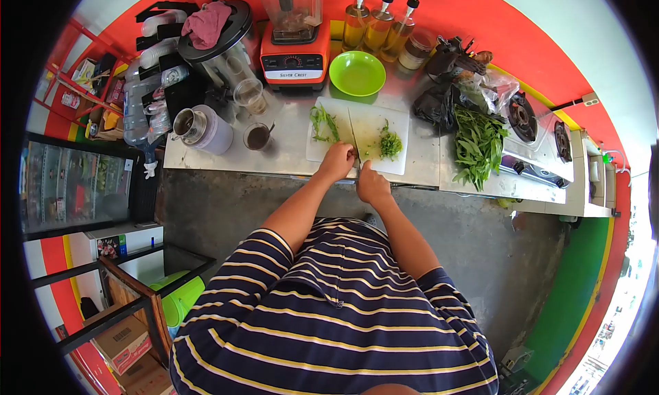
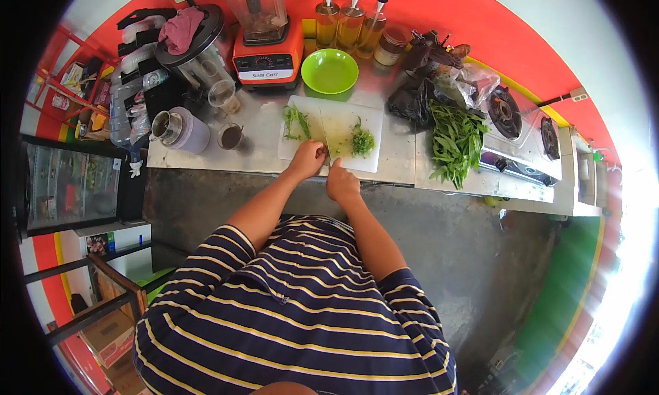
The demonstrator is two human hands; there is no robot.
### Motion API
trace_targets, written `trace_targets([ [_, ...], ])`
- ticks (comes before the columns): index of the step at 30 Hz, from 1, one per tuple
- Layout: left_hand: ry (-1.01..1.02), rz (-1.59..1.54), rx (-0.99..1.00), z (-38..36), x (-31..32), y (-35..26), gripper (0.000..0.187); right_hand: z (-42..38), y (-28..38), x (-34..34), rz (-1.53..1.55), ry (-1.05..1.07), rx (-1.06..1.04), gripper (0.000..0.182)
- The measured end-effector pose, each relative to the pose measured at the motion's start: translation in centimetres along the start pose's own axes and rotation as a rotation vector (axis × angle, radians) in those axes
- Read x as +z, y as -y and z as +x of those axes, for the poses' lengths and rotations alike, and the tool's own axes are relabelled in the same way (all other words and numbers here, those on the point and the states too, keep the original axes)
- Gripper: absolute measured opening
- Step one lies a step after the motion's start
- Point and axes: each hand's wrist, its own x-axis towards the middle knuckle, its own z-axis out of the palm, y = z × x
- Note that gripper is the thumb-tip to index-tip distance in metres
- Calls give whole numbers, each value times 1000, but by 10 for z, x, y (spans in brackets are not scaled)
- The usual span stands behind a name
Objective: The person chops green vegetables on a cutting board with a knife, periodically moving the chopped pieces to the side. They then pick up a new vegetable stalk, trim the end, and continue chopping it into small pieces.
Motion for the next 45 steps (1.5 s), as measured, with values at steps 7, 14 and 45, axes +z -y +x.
trace_targets([
  [7, 78, -5, -23, -3, -14, -9, 6, -11, -25, -10, 238, 45, 43, 39],
  [14, 134, 57, -96, 21, -8, -39, 13, -16, -71, -2, 219, -92, 61, 38],
  [45, 125, 295, 188, 14, -10, -33, 15, -5, -27, -66, 167, 69, 37, 33],
])
